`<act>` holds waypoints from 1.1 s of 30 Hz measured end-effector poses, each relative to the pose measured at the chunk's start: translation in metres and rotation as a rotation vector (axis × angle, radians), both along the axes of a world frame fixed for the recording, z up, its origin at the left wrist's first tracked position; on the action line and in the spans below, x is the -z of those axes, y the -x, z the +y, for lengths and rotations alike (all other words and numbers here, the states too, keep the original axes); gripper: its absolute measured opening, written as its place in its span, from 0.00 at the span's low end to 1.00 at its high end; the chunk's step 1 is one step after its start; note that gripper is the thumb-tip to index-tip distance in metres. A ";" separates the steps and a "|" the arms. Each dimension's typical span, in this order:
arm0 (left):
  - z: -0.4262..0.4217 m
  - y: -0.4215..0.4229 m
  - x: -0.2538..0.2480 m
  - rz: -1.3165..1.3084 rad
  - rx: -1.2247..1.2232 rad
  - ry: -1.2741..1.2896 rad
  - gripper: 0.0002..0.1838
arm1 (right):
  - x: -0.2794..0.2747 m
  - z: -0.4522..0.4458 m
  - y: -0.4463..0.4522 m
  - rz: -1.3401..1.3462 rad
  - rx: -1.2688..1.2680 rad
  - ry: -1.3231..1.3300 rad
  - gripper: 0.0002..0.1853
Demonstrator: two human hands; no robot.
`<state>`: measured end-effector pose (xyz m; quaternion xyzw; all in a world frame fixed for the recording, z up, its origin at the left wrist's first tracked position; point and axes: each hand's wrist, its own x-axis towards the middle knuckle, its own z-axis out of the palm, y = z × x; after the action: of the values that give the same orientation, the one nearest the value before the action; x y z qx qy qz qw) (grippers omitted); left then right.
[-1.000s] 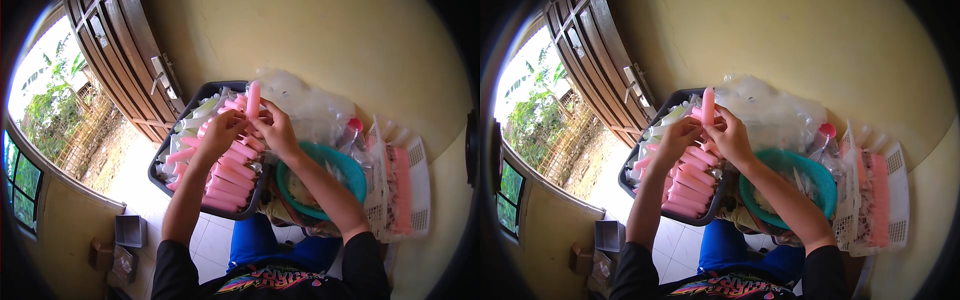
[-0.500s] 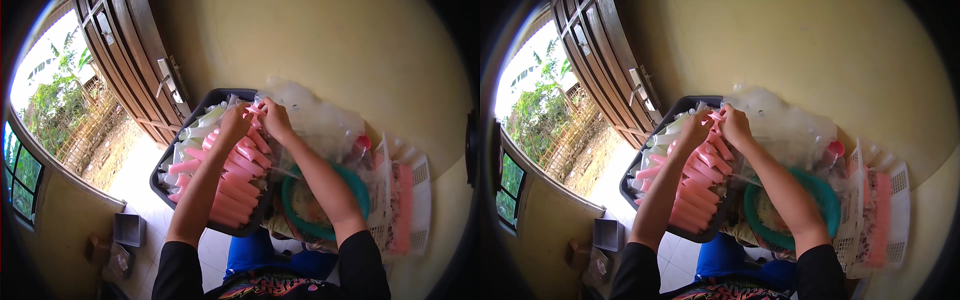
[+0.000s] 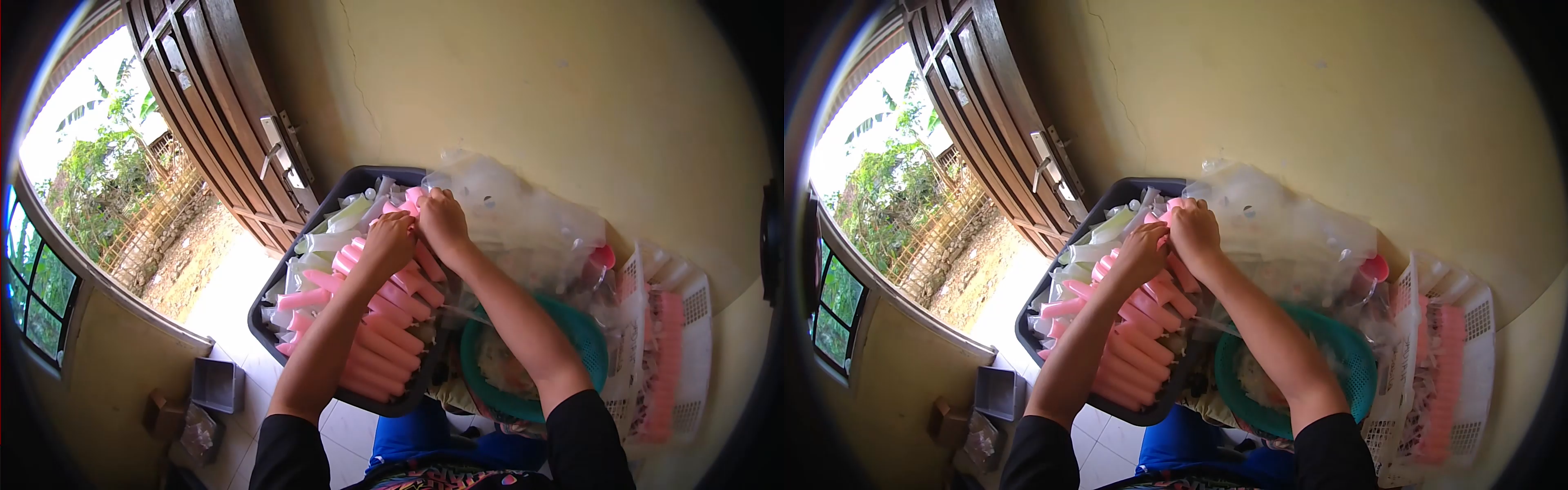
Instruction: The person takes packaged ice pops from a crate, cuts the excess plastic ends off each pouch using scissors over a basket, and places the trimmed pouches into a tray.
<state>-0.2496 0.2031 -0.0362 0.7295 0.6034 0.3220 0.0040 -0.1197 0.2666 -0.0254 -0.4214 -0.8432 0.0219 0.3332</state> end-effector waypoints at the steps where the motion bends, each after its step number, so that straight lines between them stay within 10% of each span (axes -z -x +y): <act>1: -0.002 -0.001 -0.002 0.003 -0.002 0.021 0.13 | -0.001 -0.002 -0.002 -0.063 -0.005 -0.017 0.09; 33: -0.161 -0.130 -0.088 -0.131 0.450 -0.081 0.09 | -0.007 -0.228 -0.220 0.380 -0.011 0.238 0.09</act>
<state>-0.1197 0.0424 0.0521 0.8228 0.4106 0.3836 0.0857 0.1004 0.0382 -0.0185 -0.4413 -0.7592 0.2019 0.4337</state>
